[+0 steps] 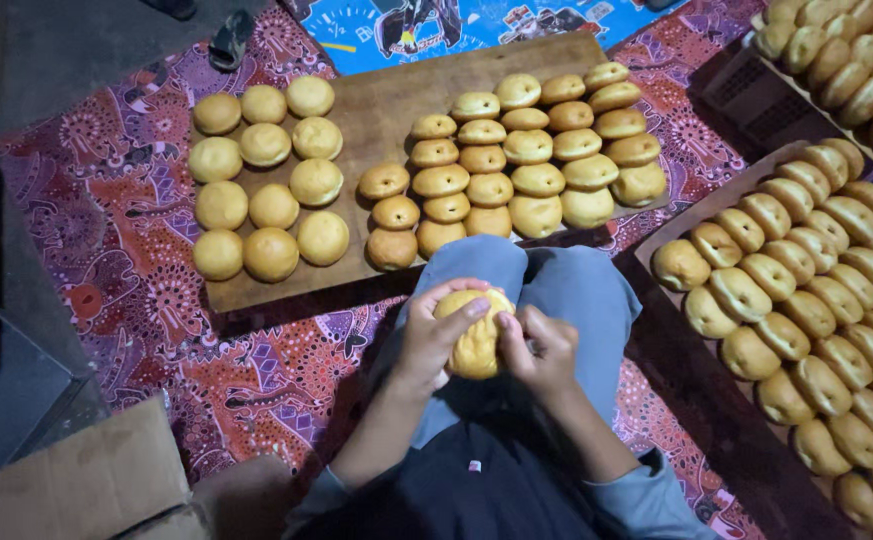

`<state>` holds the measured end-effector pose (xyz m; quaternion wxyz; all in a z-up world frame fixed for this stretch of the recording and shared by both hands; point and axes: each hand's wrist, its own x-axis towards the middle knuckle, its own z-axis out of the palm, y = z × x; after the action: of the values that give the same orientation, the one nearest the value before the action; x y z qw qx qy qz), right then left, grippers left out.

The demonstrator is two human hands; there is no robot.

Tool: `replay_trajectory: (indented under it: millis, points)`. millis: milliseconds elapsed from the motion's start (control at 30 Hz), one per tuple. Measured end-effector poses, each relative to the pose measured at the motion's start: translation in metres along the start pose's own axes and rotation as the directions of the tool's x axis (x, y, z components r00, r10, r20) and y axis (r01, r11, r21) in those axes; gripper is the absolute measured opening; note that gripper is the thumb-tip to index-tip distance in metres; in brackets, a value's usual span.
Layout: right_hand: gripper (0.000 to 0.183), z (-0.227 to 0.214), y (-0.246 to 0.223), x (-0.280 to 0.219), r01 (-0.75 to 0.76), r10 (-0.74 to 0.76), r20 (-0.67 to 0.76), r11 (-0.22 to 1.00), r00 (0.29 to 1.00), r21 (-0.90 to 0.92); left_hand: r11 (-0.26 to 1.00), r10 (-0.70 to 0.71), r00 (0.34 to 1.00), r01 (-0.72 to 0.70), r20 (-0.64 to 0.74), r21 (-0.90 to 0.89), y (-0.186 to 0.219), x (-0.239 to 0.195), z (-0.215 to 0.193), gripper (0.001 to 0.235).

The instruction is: The person repeatedly picks up round buns from a wooden board, pokes a hole in the center of each bun with a metal rod, and places the buns back on the board. The person continues this process for multiple buns throughout the video.

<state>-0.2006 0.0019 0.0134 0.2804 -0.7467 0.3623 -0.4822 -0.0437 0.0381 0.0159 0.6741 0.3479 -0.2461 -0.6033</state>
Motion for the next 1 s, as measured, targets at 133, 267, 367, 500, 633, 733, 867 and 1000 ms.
replay_trajectory:
  millis: [133,267,367,500,633,733,867,1000]
  points:
    - [0.04,0.002,0.008,0.0,0.248,-0.254,-0.106,0.967,0.961,-0.065,0.998,0.045,0.997,-0.047,-0.06,-0.03,-0.004,-0.001,0.005,0.028]
    - [0.032,-0.002,0.023,0.005,0.496,-0.542,-0.189,0.833,0.819,-0.244,0.993,0.094,0.973,-0.107,-0.213,-0.049,-0.016,-0.003,0.015,0.032]
    - [0.036,0.002,0.032,0.005,0.366,-0.464,-0.293,0.87,0.836,-0.331,0.99,0.128,0.929,-0.142,-0.348,-0.017,-0.031,-0.005,0.026,0.035]
    - [0.03,0.009,0.035,0.005,0.231,-0.316,-0.307,0.931,0.898,-0.284,0.986,0.157,0.918,-0.164,-0.365,0.012,-0.034,-0.004,0.026,0.036]
    - [0.033,-0.001,0.031,-0.002,-0.015,-0.013,-0.209,0.991,0.978,-0.13,0.99,0.137,0.936,-0.144,-0.324,0.001,-0.026,-0.004,0.014,0.035]
    - [0.027,-0.001,0.023,-0.006,-0.044,-0.013,-0.304,0.983,0.953,-0.18,0.988,0.142,0.935,-0.156,-0.325,-0.018,-0.02,-0.001,0.01,0.036]
    - [0.029,0.01,0.016,-0.012,0.004,-0.08,-0.396,0.982,0.915,-0.19,0.993,0.115,0.95,-0.12,-0.289,0.001,-0.026,-0.004,0.015,0.037]
    - [0.029,0.013,0.019,-0.006,-0.084,0.068,-0.19,0.993,0.98,-0.078,0.997,0.076,0.97,-0.072,-0.233,0.024,-0.023,-0.002,0.01,0.036]
